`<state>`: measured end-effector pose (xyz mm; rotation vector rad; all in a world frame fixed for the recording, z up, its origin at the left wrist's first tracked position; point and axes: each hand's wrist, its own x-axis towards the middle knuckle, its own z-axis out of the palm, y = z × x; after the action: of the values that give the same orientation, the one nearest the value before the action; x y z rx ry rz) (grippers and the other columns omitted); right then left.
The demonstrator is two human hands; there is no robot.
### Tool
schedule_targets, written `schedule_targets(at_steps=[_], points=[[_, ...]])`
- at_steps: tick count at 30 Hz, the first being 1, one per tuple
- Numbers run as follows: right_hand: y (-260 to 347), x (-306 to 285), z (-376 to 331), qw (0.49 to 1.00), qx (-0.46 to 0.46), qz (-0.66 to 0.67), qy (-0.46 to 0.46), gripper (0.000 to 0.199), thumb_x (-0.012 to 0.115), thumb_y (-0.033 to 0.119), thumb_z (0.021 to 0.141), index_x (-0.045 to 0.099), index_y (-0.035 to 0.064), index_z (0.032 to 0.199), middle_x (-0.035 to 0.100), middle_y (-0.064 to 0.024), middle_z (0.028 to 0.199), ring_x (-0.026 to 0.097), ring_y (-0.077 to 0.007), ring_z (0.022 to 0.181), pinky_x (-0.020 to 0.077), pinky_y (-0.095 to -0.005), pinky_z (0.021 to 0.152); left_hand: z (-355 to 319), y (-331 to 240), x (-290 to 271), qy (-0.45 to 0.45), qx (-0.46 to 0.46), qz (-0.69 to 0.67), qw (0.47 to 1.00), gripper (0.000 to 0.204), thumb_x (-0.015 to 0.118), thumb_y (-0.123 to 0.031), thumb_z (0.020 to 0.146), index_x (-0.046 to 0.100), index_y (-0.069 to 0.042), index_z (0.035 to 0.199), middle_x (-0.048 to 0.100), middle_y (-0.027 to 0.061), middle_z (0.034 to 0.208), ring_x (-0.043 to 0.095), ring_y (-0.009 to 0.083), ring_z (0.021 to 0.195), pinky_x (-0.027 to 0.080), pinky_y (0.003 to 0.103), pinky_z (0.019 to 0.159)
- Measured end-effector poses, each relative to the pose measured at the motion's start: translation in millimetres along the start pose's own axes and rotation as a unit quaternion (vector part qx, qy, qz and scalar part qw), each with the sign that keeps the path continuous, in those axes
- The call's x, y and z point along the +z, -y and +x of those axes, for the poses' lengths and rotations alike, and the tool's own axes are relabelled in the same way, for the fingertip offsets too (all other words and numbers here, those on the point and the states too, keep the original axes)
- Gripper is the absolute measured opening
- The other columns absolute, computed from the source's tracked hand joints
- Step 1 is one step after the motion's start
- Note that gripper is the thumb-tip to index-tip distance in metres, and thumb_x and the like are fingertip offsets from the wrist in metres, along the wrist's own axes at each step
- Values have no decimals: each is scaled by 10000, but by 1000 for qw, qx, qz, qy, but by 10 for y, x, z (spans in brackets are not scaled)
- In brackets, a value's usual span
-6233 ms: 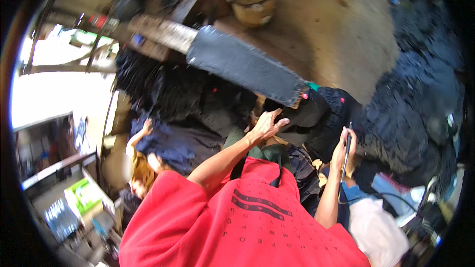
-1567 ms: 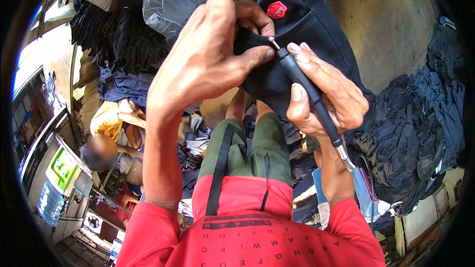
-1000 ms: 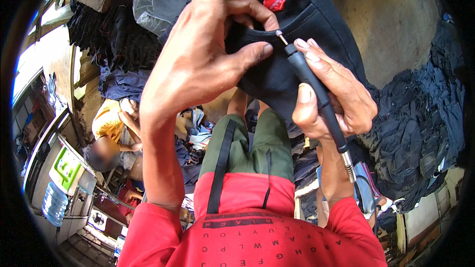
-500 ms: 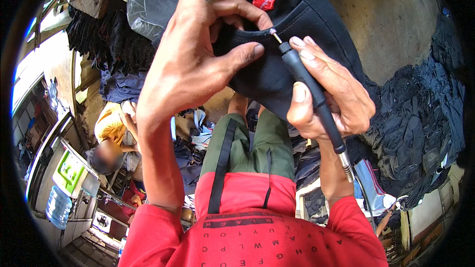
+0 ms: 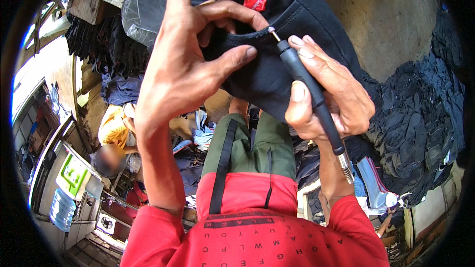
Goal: The person uses a rotary tool to distress black pants by scraping seams and fabric surfaces. They repeatedly reposition the pants, flip them over, and target different areas including pockets and hems to create worn textures.
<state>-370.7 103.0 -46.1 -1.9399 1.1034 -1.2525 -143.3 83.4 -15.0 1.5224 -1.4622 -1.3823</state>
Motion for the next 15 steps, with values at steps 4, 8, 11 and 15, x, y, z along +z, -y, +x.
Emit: schedule_targets(at_steps=[4, 8, 11, 15], points=[[-12, -21, 2, 1000, -2, -1, 1, 362, 701, 14, 827, 764, -120, 1156, 809, -300, 1064, 818, -400, 1048, 645, -479, 1004, 22, -29, -19, -2, -7, 24, 1000, 970, 965, -91, 816, 318, -2, 1533, 786, 54, 1169, 617, 93, 949, 449, 224, 809], [1, -21, -4, 1000, 8, -5, 2, 365, 704, 14, 829, 764, -120, 1163, 810, -297, 1067, 818, -400, 1051, 646, -469, 1002, 17, -43, -75, 24, -8, 103, 994, 960, 957, -87, 823, 312, -10, 1529, 792, 63, 1168, 614, 98, 923, 445, 221, 804], [-7, -12, -7, 1000, 9, 0, -3, 367, 702, 10, 829, 763, -121, 1167, 810, -298, 1067, 818, -400, 1051, 647, -458, 999, 0, -11, -25, -4, -9, 8, 1000, 947, 947, -76, 832, 306, -20, 1526, 798, 71, 1169, 616, 103, 929, 451, 222, 837], [-17, -27, -12, 1000, 14, -4, -11, 366, 698, 4, 828, 762, -122, 1165, 809, -301, 1065, 819, -398, 1048, 649, -453, 992, -6, 20, 13, -4, 4, -11, 1000, 936, 939, -70, 842, 304, -32, 1528, 803, 86, 1181, 619, 115, 938, 453, 231, 861]])
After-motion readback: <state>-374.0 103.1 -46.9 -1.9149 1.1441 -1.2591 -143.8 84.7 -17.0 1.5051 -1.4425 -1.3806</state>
